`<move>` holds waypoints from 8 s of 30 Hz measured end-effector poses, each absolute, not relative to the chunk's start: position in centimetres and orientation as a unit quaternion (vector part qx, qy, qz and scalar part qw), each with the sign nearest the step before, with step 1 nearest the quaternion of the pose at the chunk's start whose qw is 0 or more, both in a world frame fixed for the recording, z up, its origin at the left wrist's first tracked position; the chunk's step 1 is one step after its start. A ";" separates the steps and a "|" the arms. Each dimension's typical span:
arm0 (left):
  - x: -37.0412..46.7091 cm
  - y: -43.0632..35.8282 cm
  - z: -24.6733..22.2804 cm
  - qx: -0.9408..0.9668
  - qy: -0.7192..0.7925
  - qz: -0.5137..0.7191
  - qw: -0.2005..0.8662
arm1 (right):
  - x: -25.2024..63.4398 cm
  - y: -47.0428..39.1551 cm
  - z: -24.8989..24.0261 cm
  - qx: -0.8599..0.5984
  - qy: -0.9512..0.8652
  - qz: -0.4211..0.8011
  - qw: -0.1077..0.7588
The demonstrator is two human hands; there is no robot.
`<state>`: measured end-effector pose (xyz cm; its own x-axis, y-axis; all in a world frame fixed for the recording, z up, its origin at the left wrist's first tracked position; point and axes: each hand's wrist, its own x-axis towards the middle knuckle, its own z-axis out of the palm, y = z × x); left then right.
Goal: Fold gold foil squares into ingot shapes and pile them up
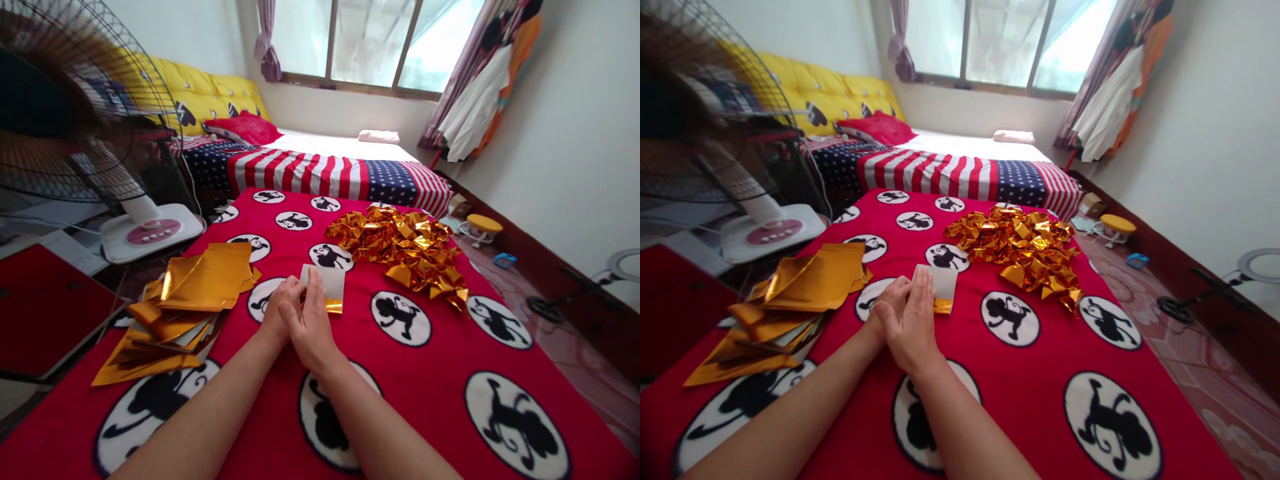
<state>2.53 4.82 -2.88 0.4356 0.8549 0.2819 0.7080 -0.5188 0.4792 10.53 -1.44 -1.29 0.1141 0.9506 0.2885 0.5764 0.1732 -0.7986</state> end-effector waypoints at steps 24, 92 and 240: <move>1.3 3.9 -1.2 0.777 0.562 0.262 0.109 | 18.6 -4.3 -2.6 -0.753 -0.636 0.046 0.163; 3.0 3.4 -0.9 0.540 0.428 0.462 0.558 | 18.9 -3.2 -1.4 -0.547 -0.383 0.329 0.669; 1.1 2.5 -1.0 0.891 0.294 0.340 0.064 | 19.5 -6.4 -2.6 -0.643 -0.630 0.139 0.412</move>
